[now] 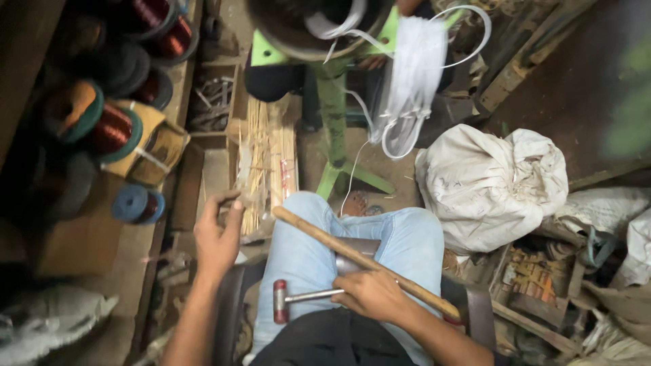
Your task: The person winds white wire onto a green stand using a hammer and a wooden stick. They repeatedly tap the wire to secure it, then remove and reposition the wire bundle.
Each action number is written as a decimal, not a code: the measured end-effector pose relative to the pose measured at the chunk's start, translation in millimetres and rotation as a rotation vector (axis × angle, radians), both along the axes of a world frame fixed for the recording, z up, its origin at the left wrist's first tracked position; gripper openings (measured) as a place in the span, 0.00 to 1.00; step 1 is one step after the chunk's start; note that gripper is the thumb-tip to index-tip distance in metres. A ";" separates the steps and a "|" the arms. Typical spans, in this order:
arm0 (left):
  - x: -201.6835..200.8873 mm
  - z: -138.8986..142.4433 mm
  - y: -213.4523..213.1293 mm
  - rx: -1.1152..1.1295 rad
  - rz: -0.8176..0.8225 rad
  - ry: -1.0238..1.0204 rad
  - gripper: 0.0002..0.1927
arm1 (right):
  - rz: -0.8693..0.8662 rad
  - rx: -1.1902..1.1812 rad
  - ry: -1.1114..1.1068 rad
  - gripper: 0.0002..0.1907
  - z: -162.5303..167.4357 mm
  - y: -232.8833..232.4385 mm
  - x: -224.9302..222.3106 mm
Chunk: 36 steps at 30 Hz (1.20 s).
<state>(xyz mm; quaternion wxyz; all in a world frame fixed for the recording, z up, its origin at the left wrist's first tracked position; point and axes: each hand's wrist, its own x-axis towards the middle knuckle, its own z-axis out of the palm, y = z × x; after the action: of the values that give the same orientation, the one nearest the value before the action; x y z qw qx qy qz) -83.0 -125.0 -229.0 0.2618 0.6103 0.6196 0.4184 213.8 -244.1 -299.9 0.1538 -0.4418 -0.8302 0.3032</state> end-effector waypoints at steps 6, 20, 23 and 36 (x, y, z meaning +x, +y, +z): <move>-36.4 5.0 -20.4 0.168 -0.059 0.350 0.14 | 0.014 -0.130 -0.021 0.13 4.3 -3.9 -15.7; -16.4 -57.4 -154.9 -0.029 -0.711 0.320 0.17 | -0.474 -0.296 -0.098 0.13 -3.0 -30.8 14.6; 25.9 -91.5 -144.1 -0.128 -0.719 0.162 0.26 | -0.684 -0.120 0.030 0.13 -13.5 -51.5 35.9; -14.2 -85.5 -105.7 -0.017 -0.730 -0.037 0.30 | -0.939 0.236 0.076 0.12 -37.6 -123.8 90.1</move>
<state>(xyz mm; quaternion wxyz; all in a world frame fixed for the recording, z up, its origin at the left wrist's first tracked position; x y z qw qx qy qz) -97.2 -230.7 -314.6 0.4100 0.7814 0.3597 0.3032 304.0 -367.9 -337.5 0.3532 -0.7369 -0.5635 0.1207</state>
